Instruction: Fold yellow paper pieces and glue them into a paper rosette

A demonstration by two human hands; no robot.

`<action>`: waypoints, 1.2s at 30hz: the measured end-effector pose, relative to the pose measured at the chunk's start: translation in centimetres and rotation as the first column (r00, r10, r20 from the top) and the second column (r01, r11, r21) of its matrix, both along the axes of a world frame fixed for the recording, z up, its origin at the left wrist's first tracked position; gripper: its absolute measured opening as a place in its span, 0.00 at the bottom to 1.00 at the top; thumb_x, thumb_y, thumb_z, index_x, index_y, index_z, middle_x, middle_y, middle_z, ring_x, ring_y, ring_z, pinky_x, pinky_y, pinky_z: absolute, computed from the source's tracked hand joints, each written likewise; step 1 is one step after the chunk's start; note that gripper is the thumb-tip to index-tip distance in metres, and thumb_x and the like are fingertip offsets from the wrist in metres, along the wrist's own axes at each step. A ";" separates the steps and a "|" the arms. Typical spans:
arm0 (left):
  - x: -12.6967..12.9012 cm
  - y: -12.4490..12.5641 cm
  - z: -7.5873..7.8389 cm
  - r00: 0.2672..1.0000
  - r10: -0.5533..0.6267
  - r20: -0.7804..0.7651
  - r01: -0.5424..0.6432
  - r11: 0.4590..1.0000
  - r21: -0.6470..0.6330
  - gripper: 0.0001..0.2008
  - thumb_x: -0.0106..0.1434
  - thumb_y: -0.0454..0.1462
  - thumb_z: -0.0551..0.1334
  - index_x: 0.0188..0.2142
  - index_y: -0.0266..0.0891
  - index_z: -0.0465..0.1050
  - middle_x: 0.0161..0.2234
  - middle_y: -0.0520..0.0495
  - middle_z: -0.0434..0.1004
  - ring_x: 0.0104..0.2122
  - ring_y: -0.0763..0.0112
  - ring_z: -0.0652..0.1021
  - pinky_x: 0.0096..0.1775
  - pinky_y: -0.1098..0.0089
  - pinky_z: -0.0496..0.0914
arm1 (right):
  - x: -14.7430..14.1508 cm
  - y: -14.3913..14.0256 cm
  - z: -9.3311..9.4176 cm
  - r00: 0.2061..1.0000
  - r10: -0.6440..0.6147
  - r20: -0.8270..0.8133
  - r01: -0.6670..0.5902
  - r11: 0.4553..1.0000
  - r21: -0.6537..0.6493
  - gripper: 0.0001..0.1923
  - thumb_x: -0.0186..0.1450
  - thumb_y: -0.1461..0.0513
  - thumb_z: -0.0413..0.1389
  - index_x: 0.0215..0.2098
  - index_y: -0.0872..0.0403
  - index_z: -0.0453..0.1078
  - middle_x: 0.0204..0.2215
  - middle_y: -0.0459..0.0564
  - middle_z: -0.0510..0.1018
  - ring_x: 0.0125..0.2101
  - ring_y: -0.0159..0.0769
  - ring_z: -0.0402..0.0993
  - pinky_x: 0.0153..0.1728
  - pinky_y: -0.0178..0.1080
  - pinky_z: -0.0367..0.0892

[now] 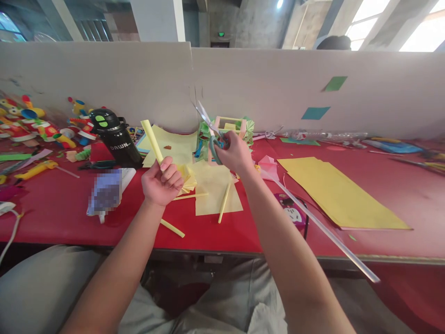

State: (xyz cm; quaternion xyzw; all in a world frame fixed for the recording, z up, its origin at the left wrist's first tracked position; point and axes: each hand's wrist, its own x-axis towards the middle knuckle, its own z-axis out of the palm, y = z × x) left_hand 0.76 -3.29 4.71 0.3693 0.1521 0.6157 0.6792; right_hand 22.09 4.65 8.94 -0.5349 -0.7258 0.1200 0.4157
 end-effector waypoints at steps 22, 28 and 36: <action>1.8 0.5 -0.2 0.938 0.280 -0.206 -0.270 0.960 0.079 0.14 0.61 0.46 0.67 0.32 0.37 0.74 0.18 0.58 0.54 0.15 0.83 0.56 0.20 0.76 0.52 | 1.6 -4.9 -4.8 0.809 0.483 -0.336 -0.563 0.801 -0.204 0.18 0.59 0.52 0.63 0.29 0.52 0.61 0.25 0.41 0.61 0.25 0.28 0.55 0.27 0.35 0.55; 1.8 0.5 -0.2 0.937 0.270 -0.222 -0.254 0.962 0.098 0.12 0.61 0.43 0.67 0.29 0.36 0.74 0.17 0.59 0.53 0.15 0.85 0.55 0.19 0.77 0.49 | 1.6 -4.8 -4.6 0.835 0.464 -0.296 -0.532 0.817 -0.223 0.19 0.58 0.51 0.65 0.27 0.53 0.63 0.24 0.40 0.60 0.25 0.28 0.54 0.25 0.35 0.54; 1.6 0.8 -0.7 0.910 0.293 -0.293 -0.272 0.956 0.110 0.13 0.61 0.44 0.67 0.28 0.36 0.73 0.16 0.60 0.52 0.14 0.84 0.54 0.19 0.76 0.46 | 2.2 -4.0 -5.0 0.794 0.473 -0.382 -0.578 0.781 -0.235 0.18 0.59 0.49 0.64 0.31 0.54 0.69 0.27 0.44 0.68 0.26 0.29 0.60 0.27 0.35 0.56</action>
